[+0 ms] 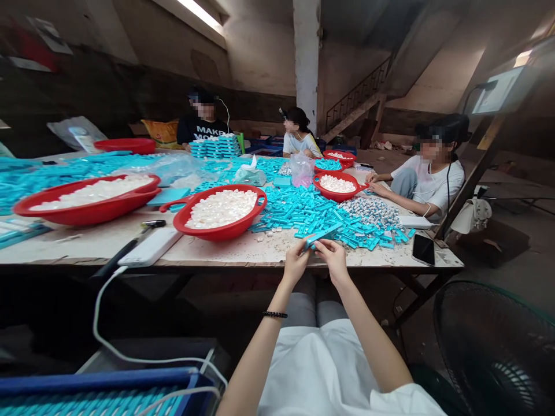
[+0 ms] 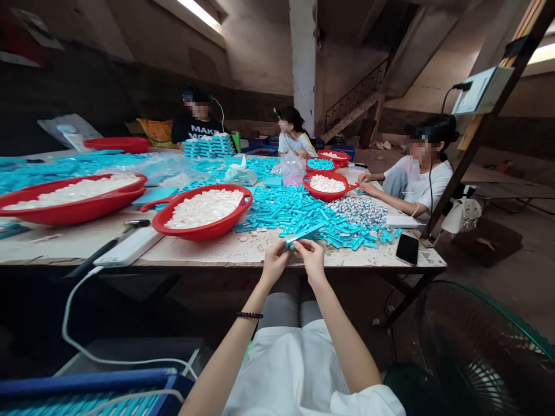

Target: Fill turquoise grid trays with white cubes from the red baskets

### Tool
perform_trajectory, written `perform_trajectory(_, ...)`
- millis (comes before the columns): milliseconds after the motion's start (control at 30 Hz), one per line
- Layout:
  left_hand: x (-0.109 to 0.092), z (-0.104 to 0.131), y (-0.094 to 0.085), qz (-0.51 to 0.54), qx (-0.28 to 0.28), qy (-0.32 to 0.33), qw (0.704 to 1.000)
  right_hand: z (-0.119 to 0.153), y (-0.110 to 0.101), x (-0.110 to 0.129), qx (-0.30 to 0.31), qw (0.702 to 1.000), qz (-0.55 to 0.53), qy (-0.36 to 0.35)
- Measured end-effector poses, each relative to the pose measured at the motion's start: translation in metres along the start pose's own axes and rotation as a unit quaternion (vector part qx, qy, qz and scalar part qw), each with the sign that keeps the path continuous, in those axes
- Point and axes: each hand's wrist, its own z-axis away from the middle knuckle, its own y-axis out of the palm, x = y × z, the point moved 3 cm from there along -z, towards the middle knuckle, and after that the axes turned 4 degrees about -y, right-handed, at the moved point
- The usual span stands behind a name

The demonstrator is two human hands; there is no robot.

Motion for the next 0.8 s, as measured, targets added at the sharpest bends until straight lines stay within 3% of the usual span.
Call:
perform_trajectory(133,-0.001,0.005,0.000,-0.021,-0.004,0.023,1.000,0.006,-0.005,0.007,0.016,0.999,-0.028,0.038)
perform_trajectory(300,0.002,0.006,0.000,-0.023,-0.007,0.018,1.000,0.017,0.002,0.010,-0.002,0.997,0.047,-0.067)
perform_trajectory(467,0.002,0.005,0.001,-0.011,-0.004,0.012,1.000,0.024,0.000,0.004,-0.038,0.971,0.153,-0.179)
perform_trajectory(633,-0.002,0.003,0.002,-0.008,-0.016,-0.015,1.000,0.023,-0.013,0.001,-0.022,0.970,0.166,-0.178)
perform_trajectory(800,-0.001,0.001,0.002,0.025,-0.004,0.000,1.000,0.023,-0.009,0.003,-0.020,0.955,0.190,-0.226)
